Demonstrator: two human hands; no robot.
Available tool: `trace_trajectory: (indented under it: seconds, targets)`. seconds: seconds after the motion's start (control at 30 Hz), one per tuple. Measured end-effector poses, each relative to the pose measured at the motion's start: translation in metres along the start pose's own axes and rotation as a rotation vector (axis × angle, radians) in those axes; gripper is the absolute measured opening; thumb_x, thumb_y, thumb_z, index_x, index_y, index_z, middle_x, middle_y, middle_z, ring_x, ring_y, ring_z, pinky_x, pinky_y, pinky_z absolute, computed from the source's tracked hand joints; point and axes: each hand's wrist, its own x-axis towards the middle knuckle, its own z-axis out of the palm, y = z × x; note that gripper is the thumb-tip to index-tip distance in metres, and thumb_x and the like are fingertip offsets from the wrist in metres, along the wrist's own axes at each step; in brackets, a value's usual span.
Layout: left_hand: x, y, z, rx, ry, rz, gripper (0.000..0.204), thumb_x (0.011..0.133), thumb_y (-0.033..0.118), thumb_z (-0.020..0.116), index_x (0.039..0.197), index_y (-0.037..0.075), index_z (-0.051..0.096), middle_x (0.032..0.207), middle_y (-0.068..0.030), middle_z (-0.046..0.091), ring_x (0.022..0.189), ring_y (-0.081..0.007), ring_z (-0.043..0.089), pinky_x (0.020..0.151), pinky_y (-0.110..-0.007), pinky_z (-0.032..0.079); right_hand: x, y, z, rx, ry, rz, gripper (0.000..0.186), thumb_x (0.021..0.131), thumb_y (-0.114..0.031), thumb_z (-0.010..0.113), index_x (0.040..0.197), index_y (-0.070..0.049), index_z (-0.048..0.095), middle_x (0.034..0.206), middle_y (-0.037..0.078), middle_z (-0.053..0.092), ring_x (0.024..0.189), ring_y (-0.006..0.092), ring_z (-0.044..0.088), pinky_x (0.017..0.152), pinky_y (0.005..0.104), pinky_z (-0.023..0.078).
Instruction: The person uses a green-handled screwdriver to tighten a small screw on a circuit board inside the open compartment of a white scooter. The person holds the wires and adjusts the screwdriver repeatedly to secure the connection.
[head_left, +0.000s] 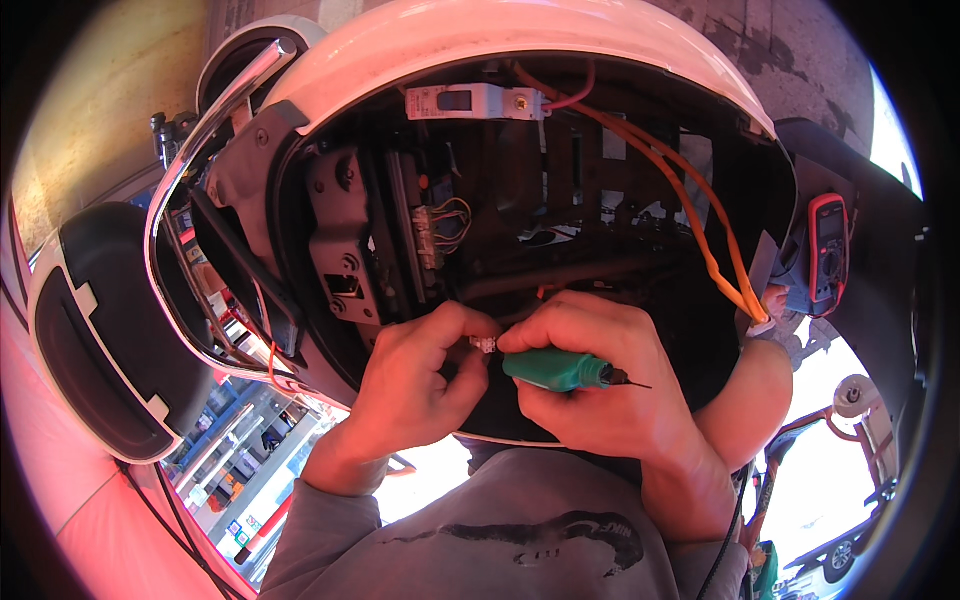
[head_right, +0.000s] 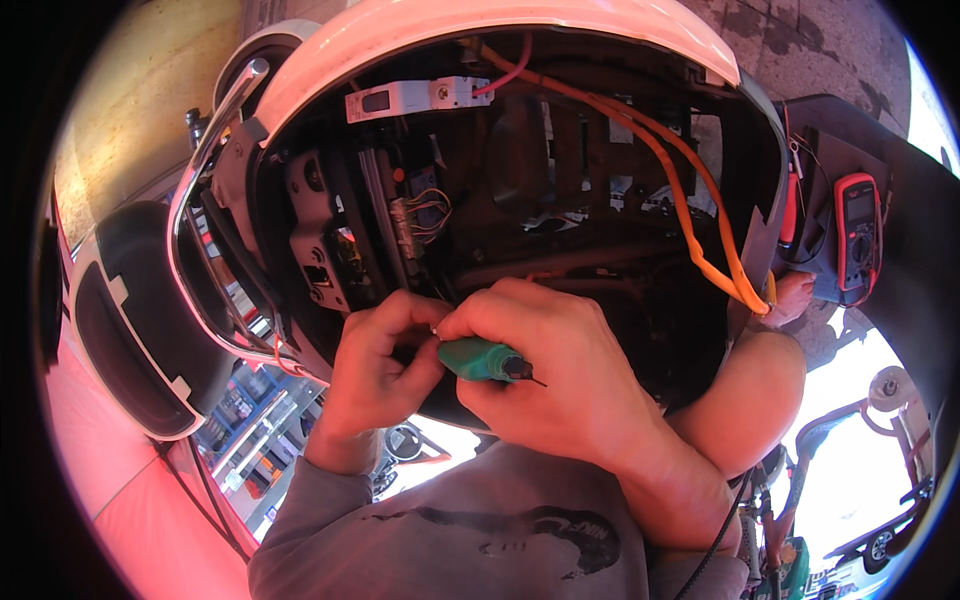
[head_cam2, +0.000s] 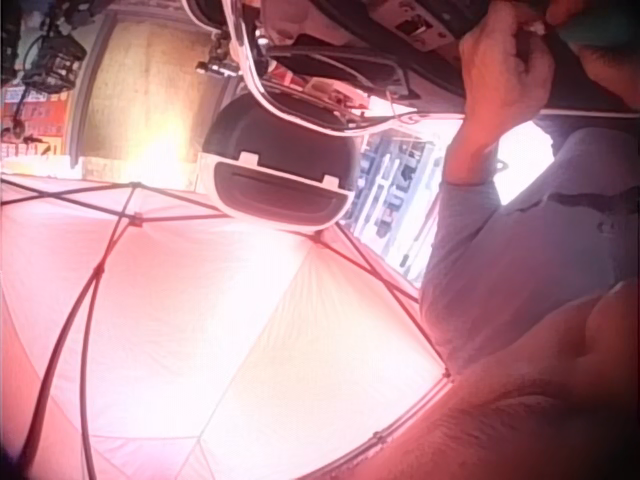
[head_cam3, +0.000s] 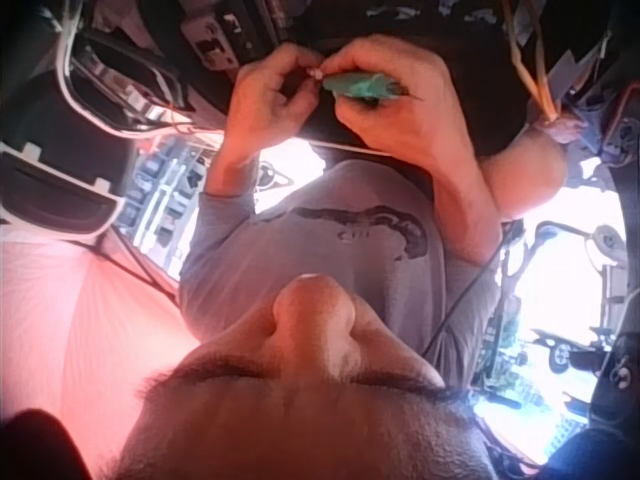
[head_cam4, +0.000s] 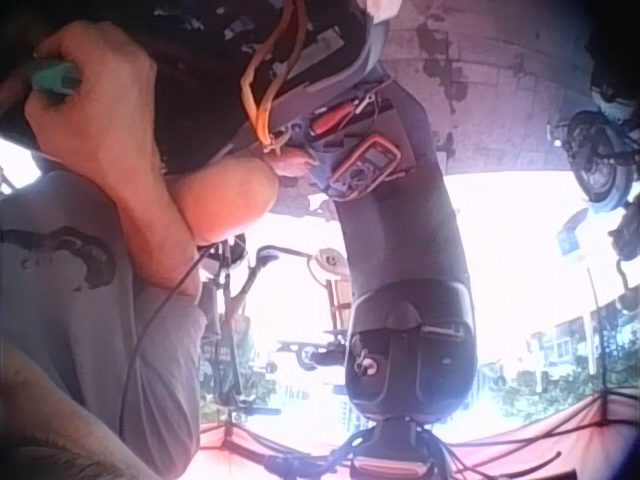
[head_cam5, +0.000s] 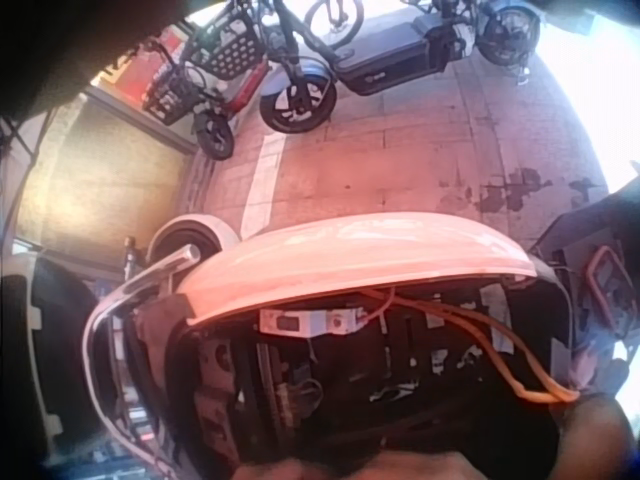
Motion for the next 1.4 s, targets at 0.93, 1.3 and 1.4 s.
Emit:
trace_trajectory:
  seconds: [0.93, 1.3, 1.4]
  targets:
    - [-0.0020, -0.0028, -0.0015, -0.047, 0.022, -0.008, 0.019, 0.086, -0.011, 0.067, 0.103, -0.003, 0.061, 0.091, -0.0134, 0.074, 0.082, -0.0263, 0.079, 0.071, -0.032, 0.062, -0.0016, 0.0024, -0.0021, 0.032, -0.028, -0.018, 0.032, 0.074, 0.010, 0.082, 0.104, 0.001, 0.075, 0.093, 0.013, 0.072, 0.083, 0.0237, 0.073, 0.071, 0.0291, 0.054]
    - [-0.0010, 0.0031, -0.0017, -0.086, 0.006, -0.062, 0.017, 0.090, -0.011, 0.065, 0.105, -0.004, 0.060, 0.095, -0.0140, 0.075, 0.090, -0.0241, 0.080, 0.078, -0.032, 0.062, -0.0042, 0.0037, -0.0025, 0.057, -0.014, -0.007, 0.029, 0.076, 0.009, 0.081, 0.103, -0.001, 0.077, 0.091, 0.010, 0.070, 0.083, 0.0233, 0.070, 0.071, 0.0301, 0.053]
    - [-0.0009, 0.0019, -0.0021, -0.098, 0.003, -0.060, 0.017, 0.090, -0.011, 0.064, 0.105, -0.004, 0.060, 0.096, -0.0141, 0.075, 0.091, -0.0239, 0.080, 0.079, -0.032, 0.062, -0.0041, 0.0035, -0.0031, 0.058, -0.020, -0.008, 0.030, 0.075, 0.010, 0.081, 0.103, -0.002, 0.077, 0.091, 0.010, 0.069, 0.083, 0.0234, 0.070, 0.071, 0.0303, 0.053]
